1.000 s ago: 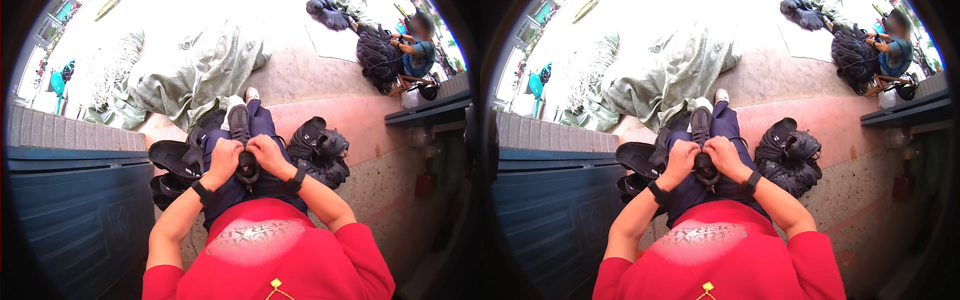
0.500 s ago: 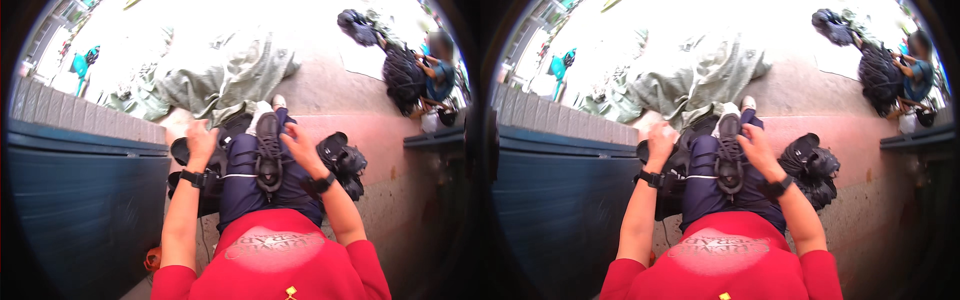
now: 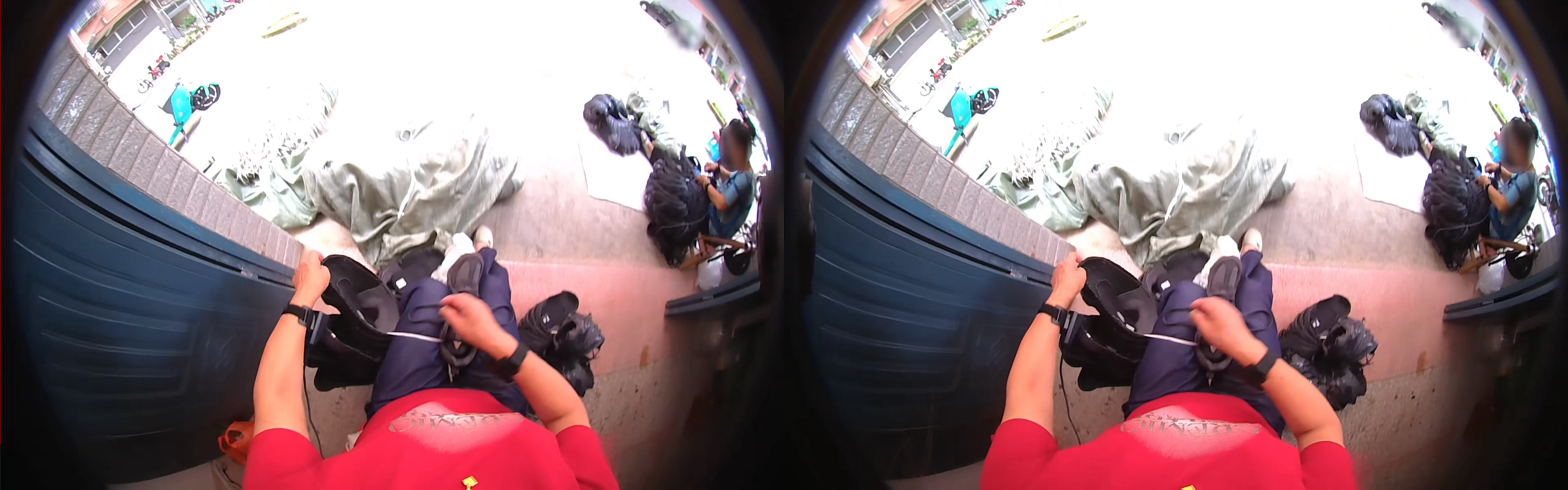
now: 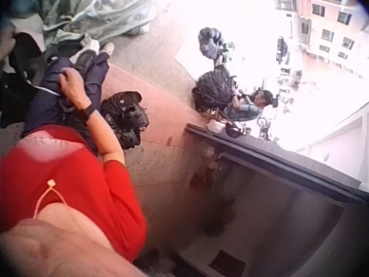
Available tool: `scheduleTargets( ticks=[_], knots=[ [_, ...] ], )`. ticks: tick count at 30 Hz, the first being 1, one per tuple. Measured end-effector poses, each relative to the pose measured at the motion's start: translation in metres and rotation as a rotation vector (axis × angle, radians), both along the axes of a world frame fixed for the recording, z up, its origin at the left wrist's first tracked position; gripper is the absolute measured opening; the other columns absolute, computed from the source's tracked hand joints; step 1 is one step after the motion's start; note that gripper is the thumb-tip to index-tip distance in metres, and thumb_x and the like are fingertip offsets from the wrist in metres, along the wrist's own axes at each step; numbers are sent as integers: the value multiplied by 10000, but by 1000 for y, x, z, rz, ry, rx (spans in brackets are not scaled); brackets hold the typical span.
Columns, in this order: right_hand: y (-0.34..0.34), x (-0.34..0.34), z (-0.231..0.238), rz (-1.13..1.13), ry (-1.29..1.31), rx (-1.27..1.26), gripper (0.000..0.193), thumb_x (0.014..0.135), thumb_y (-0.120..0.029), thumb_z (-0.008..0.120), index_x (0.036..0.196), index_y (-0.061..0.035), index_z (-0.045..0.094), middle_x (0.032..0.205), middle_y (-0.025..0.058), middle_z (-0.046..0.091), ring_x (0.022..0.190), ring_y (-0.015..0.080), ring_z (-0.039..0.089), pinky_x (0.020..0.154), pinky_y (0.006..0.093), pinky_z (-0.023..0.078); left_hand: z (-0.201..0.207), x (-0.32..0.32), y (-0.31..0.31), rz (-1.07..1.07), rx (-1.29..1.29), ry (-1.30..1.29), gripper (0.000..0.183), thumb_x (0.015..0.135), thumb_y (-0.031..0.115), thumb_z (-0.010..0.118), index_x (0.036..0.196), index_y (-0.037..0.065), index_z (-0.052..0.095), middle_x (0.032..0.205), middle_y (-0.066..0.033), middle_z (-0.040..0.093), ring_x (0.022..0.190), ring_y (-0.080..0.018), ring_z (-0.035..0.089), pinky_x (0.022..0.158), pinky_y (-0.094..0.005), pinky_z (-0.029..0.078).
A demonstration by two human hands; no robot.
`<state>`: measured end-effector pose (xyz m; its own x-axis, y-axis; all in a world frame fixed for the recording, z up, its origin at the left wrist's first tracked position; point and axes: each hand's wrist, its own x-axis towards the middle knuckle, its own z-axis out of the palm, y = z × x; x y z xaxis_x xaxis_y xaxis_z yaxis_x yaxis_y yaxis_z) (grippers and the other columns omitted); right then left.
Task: The recorder is lacing and adjusting the laces on a black shoe.
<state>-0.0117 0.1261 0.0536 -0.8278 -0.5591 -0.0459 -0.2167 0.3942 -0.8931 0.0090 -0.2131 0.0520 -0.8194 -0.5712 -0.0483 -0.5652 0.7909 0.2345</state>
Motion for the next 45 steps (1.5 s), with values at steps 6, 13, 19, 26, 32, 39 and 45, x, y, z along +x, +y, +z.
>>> scheduleTargets(
  ticks=[6,13,19,26,32,39,45],
  knots=[
    [-88,31,40,230,455,77,512,732,-481,589,876,9,566,799,170,582,781,332,548,699,406,440,143,28,101,-388,-63,486,245,756,48,519,999,79,528,670,-173,587,625,-356,578,565,-412,446],
    [-92,-6,13,-228,-20,114,581,818,-475,475,730,85,603,729,286,575,744,419,575,650,438,459,72,50,130,-58,1251,657,283,859,105,519,1113,9,441,979,-62,564,872,-137,541,785,-252,433],
    [-63,-4,-10,-208,-213,-133,349,857,-319,483,937,8,576,861,225,599,856,365,567,735,383,427,-40,37,112,137,1246,581,376,845,40,455,1210,-17,386,1175,-106,474,1077,-174,463,894,-271,384],
    [-55,13,-2,-196,-166,-431,287,843,-220,525,1005,14,551,892,177,600,847,275,568,772,326,425,-53,34,124,-28,889,441,340,836,86,473,1156,-23,445,1056,-135,554,1001,-190,526,852,-282,413],
    [-45,31,-4,-20,121,-193,210,829,-211,545,933,-29,562,849,187,586,807,368,559,678,392,445,-70,48,127,-280,487,211,365,805,92,454,1137,-50,395,1087,-248,476,915,-401,528,783,-434,443],
    [-49,22,27,68,386,-210,211,819,-168,544,999,-61,574,960,167,570,875,324,531,774,372,412,-58,26,110,-604,766,401,307,750,23,485,1039,-64,432,999,-257,516,934,-394,509,818,-387,419],
    [-44,11,19,133,-321,-207,527,785,-113,575,1245,-25,332,1264,181,336,1187,318,264,985,376,194,-120,21,109,-342,1110,220,313,789,23,448,1092,-54,443,1103,-200,494,1052,-321,457,908,-355,354]
  ],
)
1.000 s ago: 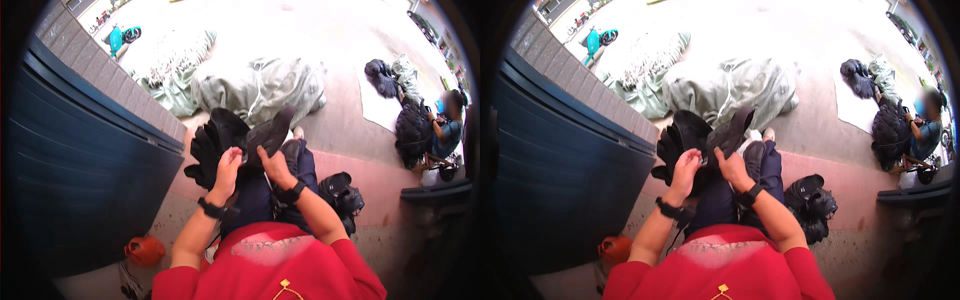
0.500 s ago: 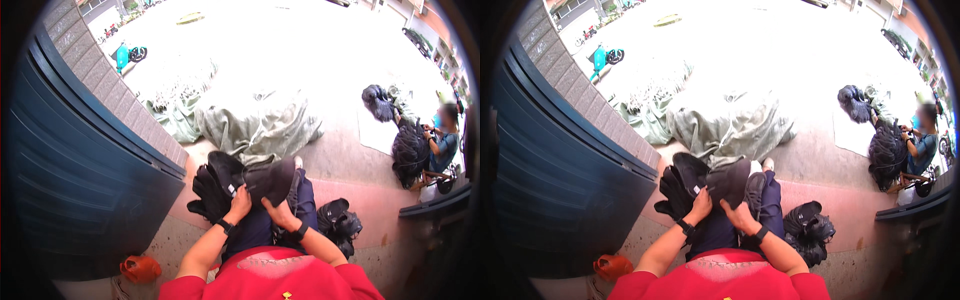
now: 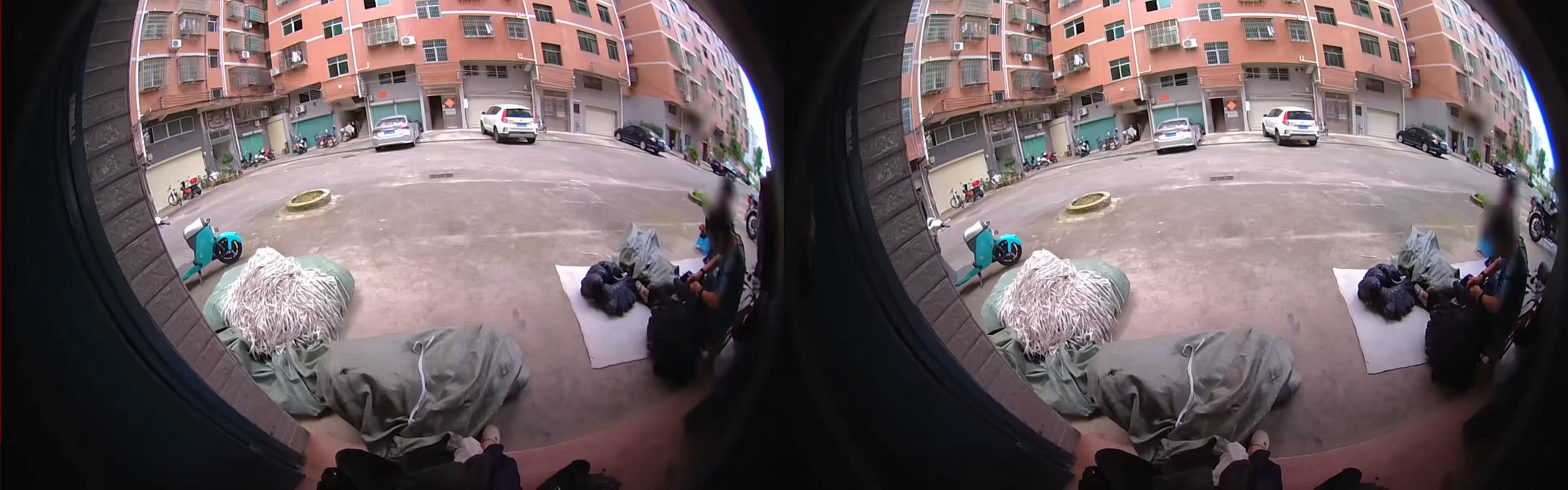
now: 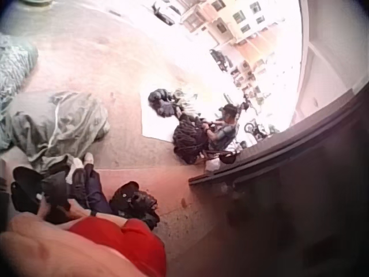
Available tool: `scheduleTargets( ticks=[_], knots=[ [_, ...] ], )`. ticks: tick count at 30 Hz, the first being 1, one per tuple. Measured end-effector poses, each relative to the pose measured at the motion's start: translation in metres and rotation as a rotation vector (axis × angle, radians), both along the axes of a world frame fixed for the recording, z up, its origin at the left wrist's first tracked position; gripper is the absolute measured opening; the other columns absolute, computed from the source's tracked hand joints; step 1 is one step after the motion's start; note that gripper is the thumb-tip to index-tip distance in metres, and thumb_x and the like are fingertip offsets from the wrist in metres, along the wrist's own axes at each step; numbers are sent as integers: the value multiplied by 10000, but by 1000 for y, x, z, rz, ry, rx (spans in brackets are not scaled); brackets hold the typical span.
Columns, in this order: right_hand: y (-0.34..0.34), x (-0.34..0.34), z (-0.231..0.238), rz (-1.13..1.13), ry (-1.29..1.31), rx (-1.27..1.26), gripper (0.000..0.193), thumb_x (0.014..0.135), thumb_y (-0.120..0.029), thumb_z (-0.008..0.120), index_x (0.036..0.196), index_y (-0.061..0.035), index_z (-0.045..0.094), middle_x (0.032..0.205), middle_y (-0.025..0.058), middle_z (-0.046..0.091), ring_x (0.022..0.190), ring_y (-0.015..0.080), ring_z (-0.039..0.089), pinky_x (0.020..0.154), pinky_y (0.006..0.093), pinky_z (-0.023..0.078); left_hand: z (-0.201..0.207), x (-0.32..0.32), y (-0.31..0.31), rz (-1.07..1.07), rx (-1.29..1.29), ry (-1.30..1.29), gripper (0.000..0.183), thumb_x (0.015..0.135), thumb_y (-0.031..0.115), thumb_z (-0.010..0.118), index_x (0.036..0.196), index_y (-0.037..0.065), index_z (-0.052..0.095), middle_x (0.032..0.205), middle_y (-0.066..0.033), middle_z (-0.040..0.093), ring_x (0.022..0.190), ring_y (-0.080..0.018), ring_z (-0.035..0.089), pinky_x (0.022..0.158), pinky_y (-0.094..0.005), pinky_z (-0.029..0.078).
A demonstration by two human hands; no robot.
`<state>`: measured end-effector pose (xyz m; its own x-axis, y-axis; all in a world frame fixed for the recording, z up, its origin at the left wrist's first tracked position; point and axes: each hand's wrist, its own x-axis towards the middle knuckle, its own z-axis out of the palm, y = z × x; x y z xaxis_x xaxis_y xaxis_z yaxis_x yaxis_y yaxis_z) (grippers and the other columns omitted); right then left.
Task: The recorder is lacing and adjusting the laces on a black shoe.
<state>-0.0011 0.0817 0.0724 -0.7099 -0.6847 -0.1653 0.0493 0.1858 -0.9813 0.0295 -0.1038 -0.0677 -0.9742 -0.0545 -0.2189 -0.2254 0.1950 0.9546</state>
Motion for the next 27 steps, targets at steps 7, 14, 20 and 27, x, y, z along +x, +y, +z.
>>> scheduleTargets(
  ticks=[7,14,20,27],
  knots=[
    [4,7,-43,127,-227,-176,317,862,-147,466,1140,5,478,1129,156,507,1072,274,462,924,350,346,-31,14,-31,-447,-484,483,312,804,57,463,1107,-18,478,1164,-161,491,1100,-296,445,928,-334,348],
    [10,25,-3,-186,23,-268,299,878,-213,488,1066,19,507,1014,99,558,948,210,512,864,315,383,138,-17,-44,166,-260,-67,275,745,-26,385,1011,18,442,746,-60,477,471,-164,518,401,-275,452],
    [104,8,-17,-426,-1100,-720,412,886,-246,429,1204,15,413,1164,156,513,1044,285,524,927,414,398,188,21,28,-202,-262,24,260,735,109,632,922,18,476,781,-36,522,574,-83,506,534,-224,421],
    [103,-20,-37,-336,-1132,-897,437,886,-317,417,1185,1,445,1173,161,512,1073,287,503,958,429,358,171,33,86,-493,-368,49,542,685,153,701,1128,39,411,979,-173,574,987,-277,557,788,-333,431]
  ],
)
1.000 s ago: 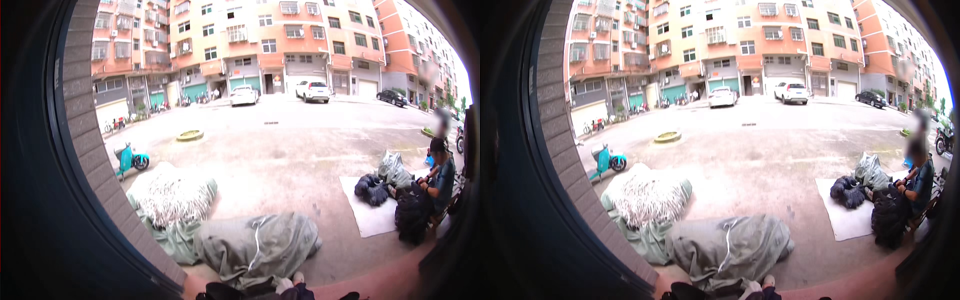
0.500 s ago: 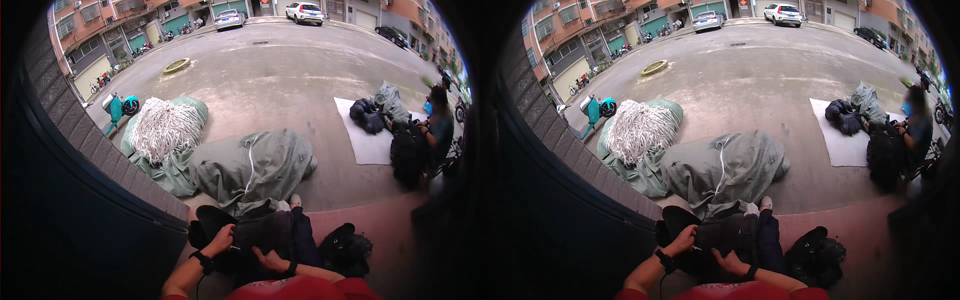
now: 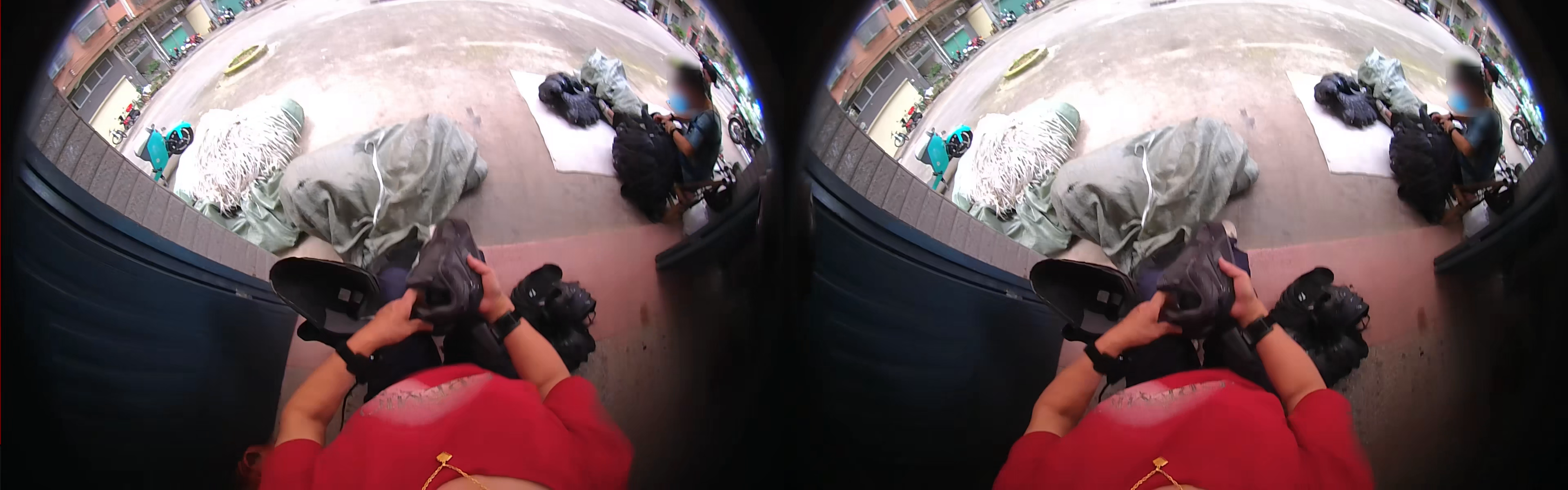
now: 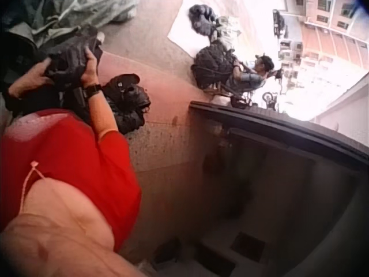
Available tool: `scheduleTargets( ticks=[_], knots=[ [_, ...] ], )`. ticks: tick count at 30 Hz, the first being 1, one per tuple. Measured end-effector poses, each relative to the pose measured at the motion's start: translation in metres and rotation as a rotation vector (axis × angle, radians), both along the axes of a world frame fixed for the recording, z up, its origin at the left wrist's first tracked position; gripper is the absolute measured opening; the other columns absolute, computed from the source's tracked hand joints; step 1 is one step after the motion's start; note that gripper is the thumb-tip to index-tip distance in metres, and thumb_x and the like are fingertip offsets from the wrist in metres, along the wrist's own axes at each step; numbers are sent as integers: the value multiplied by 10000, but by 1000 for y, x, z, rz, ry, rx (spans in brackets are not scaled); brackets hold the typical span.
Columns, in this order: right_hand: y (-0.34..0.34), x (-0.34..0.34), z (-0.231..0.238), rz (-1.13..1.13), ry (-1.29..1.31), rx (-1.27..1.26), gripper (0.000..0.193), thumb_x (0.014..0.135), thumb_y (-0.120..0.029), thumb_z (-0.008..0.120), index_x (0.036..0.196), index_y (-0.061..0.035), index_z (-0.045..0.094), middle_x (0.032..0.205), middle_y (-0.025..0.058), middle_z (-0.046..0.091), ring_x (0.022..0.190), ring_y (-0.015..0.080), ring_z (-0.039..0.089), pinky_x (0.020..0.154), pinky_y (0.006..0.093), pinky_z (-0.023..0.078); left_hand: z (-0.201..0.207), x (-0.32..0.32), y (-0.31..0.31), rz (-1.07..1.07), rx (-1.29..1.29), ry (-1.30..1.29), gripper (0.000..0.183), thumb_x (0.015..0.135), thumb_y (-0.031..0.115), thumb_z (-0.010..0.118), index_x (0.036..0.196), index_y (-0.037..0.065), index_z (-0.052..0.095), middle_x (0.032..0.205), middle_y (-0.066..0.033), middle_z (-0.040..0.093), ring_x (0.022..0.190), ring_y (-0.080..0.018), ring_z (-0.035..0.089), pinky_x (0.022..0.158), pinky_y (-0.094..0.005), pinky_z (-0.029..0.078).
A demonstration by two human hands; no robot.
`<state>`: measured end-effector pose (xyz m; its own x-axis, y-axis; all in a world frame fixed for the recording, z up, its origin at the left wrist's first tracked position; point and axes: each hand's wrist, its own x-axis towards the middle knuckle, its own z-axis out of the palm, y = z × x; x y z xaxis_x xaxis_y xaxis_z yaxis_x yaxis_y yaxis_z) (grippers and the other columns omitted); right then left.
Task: The recorder is lacing and adjusting the laces on a black shoe.
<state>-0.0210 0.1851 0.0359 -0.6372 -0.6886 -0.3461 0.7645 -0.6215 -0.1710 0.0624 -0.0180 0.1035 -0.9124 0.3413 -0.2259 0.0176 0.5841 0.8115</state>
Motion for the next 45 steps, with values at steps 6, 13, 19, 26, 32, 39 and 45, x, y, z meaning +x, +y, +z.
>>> scheduleTargets(
  ticks=[6,13,19,26,32,39,45],
  knots=[
    [16,52,-18,-218,25,679,376,866,-392,471,1016,-49,507,971,81,579,882,248,556,815,393,439,-5,4,-11,295,414,-157,262,819,126,586,1044,23,499,830,-28,562,727,-70,496,645,-228,420],
    [-11,55,-98,-21,-170,744,630,850,-473,422,1276,-14,351,1248,142,447,1196,288,366,965,460,293,1,17,-14,153,223,-209,303,806,117,607,1062,-2,494,791,-32,565,681,-66,490,609,-216,416],
    [-25,36,-133,-45,-294,476,595,843,-478,426,1236,-31,425,1221,116,490,1106,260,470,929,392,368,-26,25,-8,-120,79,113,290,768,111,634,1035,48,540,886,-34,548,760,-137,516,657,-281,429],
    [-6,49,-105,-177,-172,209,499,918,-428,292,1206,-54,455,1218,104,495,1114,240,464,977,393,326,-34,20,26,-311,-596,348,375,736,268,632,1071,158,504,963,-100,511,807,-336,519,684,-408,441],
    [-1,53,-104,-232,-121,83,526,926,-422,245,1231,-27,412,1264,109,450,1143,271,435,995,410,303,-49,10,30,-150,-405,147,630,666,289,701,1189,104,402,1079,-177,507,953,-364,520,789,-429,433],
    [0,49,-95,-225,-203,235,547,922,-443,239,1228,-25,414,1251,112,461,1142,269,432,979,415,321,-66,-13,26,-182,-424,-109,581,585,323,754,1052,42,550,961,-179,597,937,-328,550,808,-388,426],
    [12,70,-54,111,829,1657,473,852,-330,457,1190,1,427,1179,162,469,1080,311,454,931,383,347,-84,4,34,-127,-519,64,513,619,330,716,1045,96,551,970,-145,599,909,-313,565,740,-412,406]
  ],
)
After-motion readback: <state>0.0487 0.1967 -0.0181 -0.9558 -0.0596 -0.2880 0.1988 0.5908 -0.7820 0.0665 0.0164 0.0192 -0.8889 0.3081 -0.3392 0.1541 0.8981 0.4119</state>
